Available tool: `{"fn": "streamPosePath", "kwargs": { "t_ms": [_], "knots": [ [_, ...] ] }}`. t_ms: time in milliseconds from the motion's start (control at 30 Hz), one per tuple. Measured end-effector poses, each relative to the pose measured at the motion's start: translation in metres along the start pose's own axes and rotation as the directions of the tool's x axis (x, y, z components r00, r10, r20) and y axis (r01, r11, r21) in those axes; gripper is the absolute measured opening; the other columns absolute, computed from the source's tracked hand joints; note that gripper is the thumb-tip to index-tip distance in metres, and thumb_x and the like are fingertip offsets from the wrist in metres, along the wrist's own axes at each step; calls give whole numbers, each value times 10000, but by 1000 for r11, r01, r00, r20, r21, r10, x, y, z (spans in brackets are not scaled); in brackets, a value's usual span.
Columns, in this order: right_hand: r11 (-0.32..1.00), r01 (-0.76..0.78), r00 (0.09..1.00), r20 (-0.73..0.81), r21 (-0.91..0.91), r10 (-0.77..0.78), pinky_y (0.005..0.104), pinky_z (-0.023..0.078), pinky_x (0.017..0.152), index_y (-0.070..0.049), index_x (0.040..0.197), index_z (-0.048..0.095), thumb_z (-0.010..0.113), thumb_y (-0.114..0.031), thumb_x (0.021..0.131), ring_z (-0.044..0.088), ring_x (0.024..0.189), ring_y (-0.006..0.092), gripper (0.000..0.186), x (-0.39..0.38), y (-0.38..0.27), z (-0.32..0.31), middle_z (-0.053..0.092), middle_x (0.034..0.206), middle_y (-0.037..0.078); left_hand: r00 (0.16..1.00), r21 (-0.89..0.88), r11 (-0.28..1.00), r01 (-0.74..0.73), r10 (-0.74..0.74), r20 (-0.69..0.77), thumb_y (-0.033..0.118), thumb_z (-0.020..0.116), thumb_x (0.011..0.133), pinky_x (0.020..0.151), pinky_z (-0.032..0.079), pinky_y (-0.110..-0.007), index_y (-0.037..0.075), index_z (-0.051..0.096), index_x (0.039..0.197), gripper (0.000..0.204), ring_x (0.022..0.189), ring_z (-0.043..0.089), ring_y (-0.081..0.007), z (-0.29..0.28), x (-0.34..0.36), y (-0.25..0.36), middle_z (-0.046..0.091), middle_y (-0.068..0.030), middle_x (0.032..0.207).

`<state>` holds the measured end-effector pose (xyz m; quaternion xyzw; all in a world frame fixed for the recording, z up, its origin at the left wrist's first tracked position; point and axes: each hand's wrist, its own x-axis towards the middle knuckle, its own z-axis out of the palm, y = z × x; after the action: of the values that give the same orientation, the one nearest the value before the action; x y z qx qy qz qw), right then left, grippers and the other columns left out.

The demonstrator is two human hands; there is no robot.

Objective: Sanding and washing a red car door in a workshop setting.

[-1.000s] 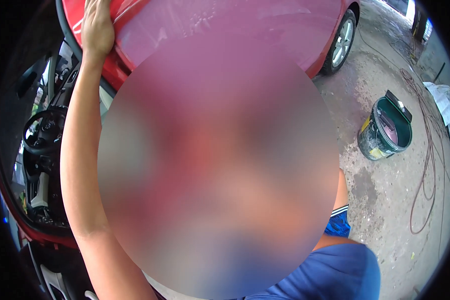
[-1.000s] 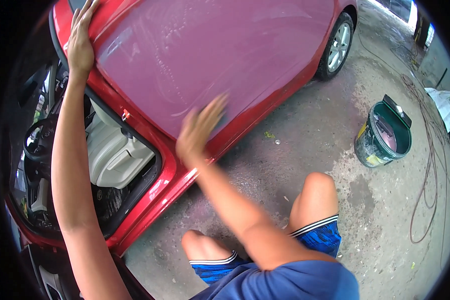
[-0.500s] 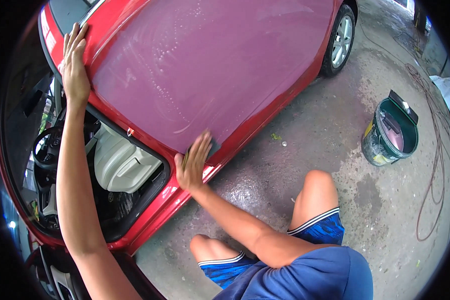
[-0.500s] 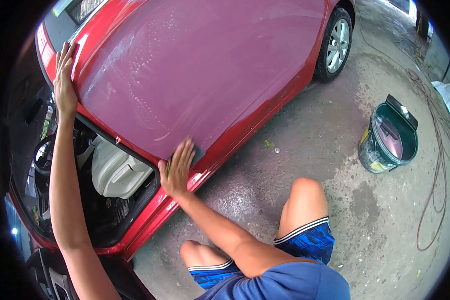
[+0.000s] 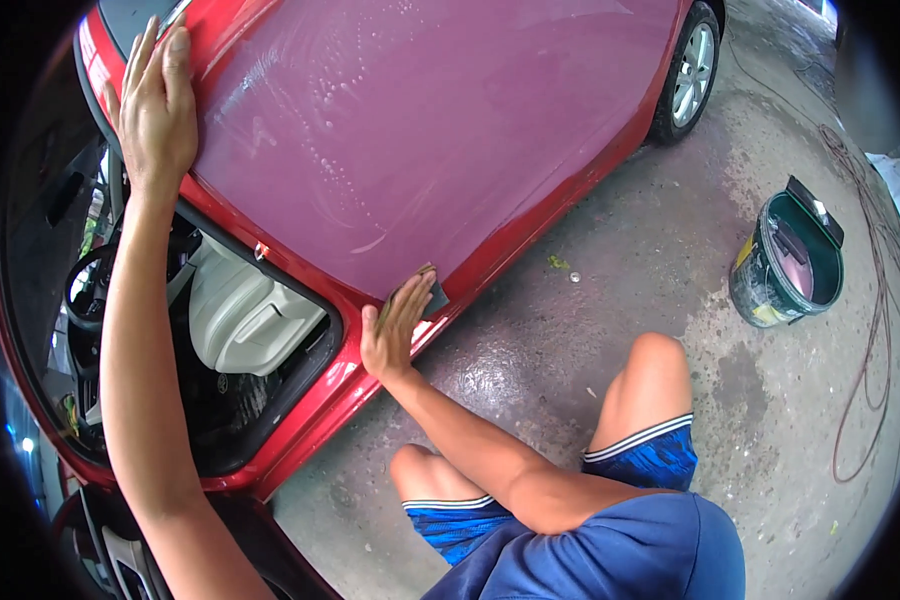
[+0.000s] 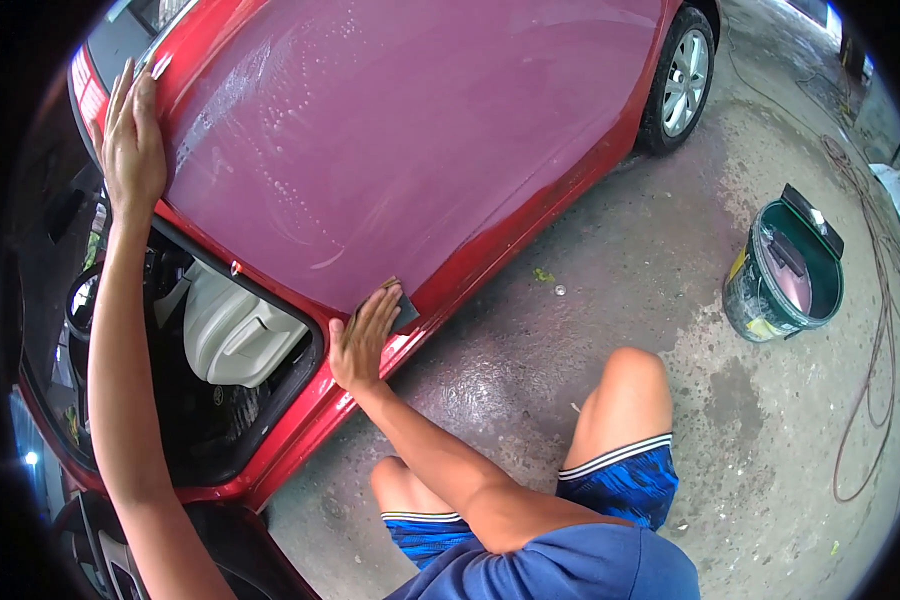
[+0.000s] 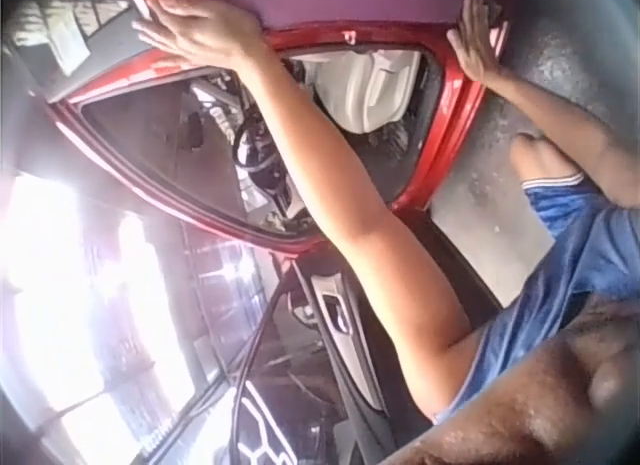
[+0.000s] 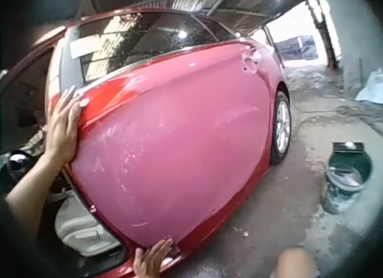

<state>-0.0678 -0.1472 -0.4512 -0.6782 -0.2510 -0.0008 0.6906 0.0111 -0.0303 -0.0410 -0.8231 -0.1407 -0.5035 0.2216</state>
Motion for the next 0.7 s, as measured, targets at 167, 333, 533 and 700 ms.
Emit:
{"fn": "streamPosePath", "kwargs": {
  "t_ms": [167,333,533,700],
  "knots": [
    [998,-24,959,-281,59,40,499,-32,1279,143,1566,-59,195,-521,1091,-68,1574,421,856,246,34,-106,-95,1655,350,947,15,949,-314,311,78,486,317,1108,1248,232,-479,224,589,1466,521,1487,410,-296,-19,8,-11,480,-83,1582],
    [998,46,945,-325,32,-33,464,-7,1288,139,1576,1,209,-531,1098,-44,1581,398,848,264,40,-116,-56,1665,338,997,-111,993,35,-26,79,349,427,1105,1191,311,-453,-27,670,1278,480,1329,547,-382,-36,4,67,648,-228,1344],
    [989,135,991,-16,-61,-136,546,-46,1266,143,1557,-114,239,-517,1078,-66,1561,467,888,20,6,-7,-114,1645,369,970,-21,975,-221,222,94,393,335,1115,1228,294,-365,171,589,1461,483,1463,447,-265,-12,-7,-32,533,-107,1535],
    [999,5,946,-323,-44,-19,476,-6,1289,132,1578,15,218,-488,1110,-23,1581,398,804,313,65,-152,-40,1673,321,982,-237,953,-190,190,-24,367,328,1123,1220,307,-354,98,585,1453,498,1451,463,-276,-4,6,-18,542,-116,1526]
  ]
}}
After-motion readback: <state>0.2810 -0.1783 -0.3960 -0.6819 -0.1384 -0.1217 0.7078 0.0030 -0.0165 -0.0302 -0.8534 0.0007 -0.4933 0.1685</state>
